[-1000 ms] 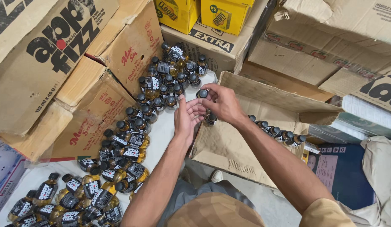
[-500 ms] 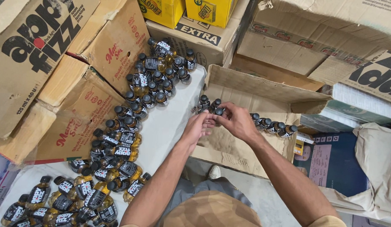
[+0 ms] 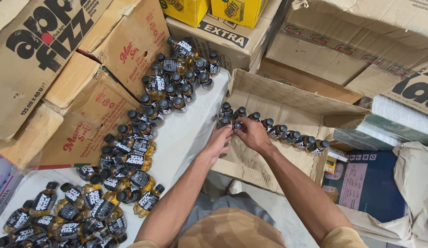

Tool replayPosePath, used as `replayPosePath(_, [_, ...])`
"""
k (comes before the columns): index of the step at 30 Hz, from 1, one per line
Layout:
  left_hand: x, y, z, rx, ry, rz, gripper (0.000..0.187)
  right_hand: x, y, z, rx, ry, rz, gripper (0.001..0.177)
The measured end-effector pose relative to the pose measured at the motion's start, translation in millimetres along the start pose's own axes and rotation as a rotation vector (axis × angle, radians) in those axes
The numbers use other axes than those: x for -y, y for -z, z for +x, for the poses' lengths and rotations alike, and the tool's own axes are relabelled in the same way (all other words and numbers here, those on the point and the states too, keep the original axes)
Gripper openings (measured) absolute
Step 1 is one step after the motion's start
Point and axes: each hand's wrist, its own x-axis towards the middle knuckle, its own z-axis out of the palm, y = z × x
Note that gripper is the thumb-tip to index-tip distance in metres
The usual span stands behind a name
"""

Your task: The person opens a cardboard box and arranges small bottles of apple-flavored sparkling drink inside it. They pick up bottles from a pile on the floor and place them in neat rows within the box.

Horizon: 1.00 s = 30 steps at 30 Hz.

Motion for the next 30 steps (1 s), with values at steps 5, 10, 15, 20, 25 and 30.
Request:
replayPosePath(5, [0, 1, -2, -0.017, -0.005, 0.023, 0.069, 3, 2, -1, -0.017, 0.093, -0.001, 0.042])
replayPosePath(10, [-3, 0, -6, -0.01, -0.015, 0.039, 0.068, 4, 3, -6, -0.01, 0.126, 0.018, 0.043])
replayPosePath(15, [-9, -4, -12, -0.021, -0.024, 0.064, 0.068, 11, 4, -10, -0.015, 0.118, 0.028, 0.045])
replayPosePath(20, [8, 6, 6, -0.077, -0.073, 0.076, 0.056, -1, 1, -14, -0.058, 0.089, -0.028, 0.048])
replayPosePath(25, [-1, 15, -2, -0.173, -0.198, 0.103, 0.036, 22, 19, -29, -0.141, 0.125, 0.025, 0.05])
replayPosePath(30, [-23, 31, -20, -0.343, -0.405, -0.039, 0.027, 73, 31, -20, -0.171, 0.24, 0.193, 0.039])
